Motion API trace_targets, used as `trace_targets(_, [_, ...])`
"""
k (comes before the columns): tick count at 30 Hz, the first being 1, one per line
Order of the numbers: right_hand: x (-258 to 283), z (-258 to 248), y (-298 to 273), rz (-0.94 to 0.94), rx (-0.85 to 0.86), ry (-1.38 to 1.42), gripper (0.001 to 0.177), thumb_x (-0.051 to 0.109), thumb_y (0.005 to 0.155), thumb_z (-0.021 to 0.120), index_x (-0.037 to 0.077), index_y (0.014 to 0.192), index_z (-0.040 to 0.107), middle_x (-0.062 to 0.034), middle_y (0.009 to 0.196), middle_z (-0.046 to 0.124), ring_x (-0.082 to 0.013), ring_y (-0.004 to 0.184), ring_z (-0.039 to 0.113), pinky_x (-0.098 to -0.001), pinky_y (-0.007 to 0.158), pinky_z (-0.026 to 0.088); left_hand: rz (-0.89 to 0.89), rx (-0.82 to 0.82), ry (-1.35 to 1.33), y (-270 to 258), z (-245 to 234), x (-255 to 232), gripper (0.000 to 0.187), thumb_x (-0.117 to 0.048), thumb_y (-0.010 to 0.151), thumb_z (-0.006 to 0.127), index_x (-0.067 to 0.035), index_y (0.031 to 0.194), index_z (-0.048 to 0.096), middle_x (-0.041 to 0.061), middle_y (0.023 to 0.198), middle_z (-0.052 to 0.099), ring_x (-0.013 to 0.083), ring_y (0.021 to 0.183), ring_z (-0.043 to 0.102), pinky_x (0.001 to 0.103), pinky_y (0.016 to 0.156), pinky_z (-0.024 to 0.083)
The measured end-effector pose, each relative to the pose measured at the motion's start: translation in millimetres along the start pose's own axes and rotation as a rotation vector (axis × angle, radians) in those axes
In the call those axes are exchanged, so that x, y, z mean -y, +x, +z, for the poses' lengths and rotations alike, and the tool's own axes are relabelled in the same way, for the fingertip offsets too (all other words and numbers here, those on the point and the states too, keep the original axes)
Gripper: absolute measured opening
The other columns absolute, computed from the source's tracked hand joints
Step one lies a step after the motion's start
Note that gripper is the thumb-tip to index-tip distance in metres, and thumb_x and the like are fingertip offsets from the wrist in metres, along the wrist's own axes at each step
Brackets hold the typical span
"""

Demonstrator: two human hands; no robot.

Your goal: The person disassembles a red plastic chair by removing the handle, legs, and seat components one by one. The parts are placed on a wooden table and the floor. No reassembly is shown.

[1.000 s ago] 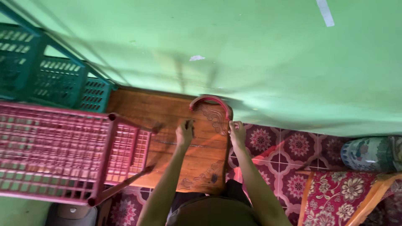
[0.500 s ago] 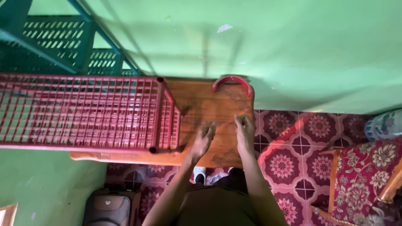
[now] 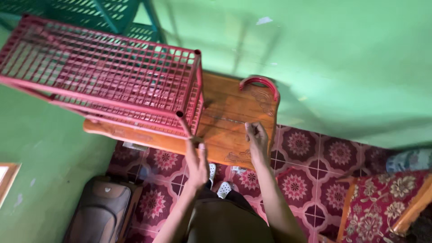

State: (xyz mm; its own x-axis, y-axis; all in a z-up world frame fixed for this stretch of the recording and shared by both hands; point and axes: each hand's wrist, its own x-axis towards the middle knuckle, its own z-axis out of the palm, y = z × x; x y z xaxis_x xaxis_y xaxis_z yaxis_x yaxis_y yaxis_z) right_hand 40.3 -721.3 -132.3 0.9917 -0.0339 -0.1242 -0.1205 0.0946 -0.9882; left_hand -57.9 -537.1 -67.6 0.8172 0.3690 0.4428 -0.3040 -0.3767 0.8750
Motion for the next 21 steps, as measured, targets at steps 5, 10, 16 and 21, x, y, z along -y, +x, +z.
trace_targets(5, [-5.2,19.6,-25.6,-0.082,0.15,-0.012,0.028,0.036,0.101,0.069,0.007,0.102,0.071,0.0046,0.083,0.053,-0.0068,0.075,0.046,-0.0242,0.067,0.037,-0.3,-0.229,-0.152,-11.8,-34.2,11.7,0.039,-0.035,0.115,0.039,0.0,0.129,0.043,0.02,0.124,0.048,0.028,0.119,0.046,0.045,0.111,0.037])
trace_targets(10, [13.5,55.3,-45.1,-0.15,0.364,0.044,0.033,0.025,0.104,0.064,0.006,0.13,0.07,0.0028,0.092,0.063,-0.0081,0.085,0.055,-0.0242,0.079,0.047,-0.298,-0.081,-0.259,33.0,-66.9,21.3,0.068,-0.058,0.107,0.02,-0.005,0.145,0.038,0.015,0.142,0.048,0.029,0.141,0.044,0.049,0.12,0.029])
trace_targets(16, [46.4,98.3,-48.4,-0.327,0.411,0.037,0.032,0.018,0.107,0.063,0.007,0.137,0.066,0.0004,0.111,0.062,-0.0083,0.1,0.058,-0.0231,0.09,0.048,-0.264,0.199,-0.512,68.6,-72.5,28.8,0.074,-0.065,0.108,0.02,-0.004,0.133,0.054,0.013,0.138,0.058,0.0272,0.14,0.048,0.048,0.123,0.028])
trace_targets(21, [64.7,131.5,-44.3,-0.462,0.282,-0.077,0.033,0.014,0.106,0.067,0.011,0.138,0.067,-0.0025,0.122,0.058,-0.0092,0.103,0.059,-0.0243,0.089,0.05,-0.336,0.243,-0.386,66.1,-55.7,66.0,0.07,-0.059,0.11,0.026,-0.002,0.127,0.063,0.011,0.124,0.061,0.0234,0.122,0.053,0.041,0.114,0.037])
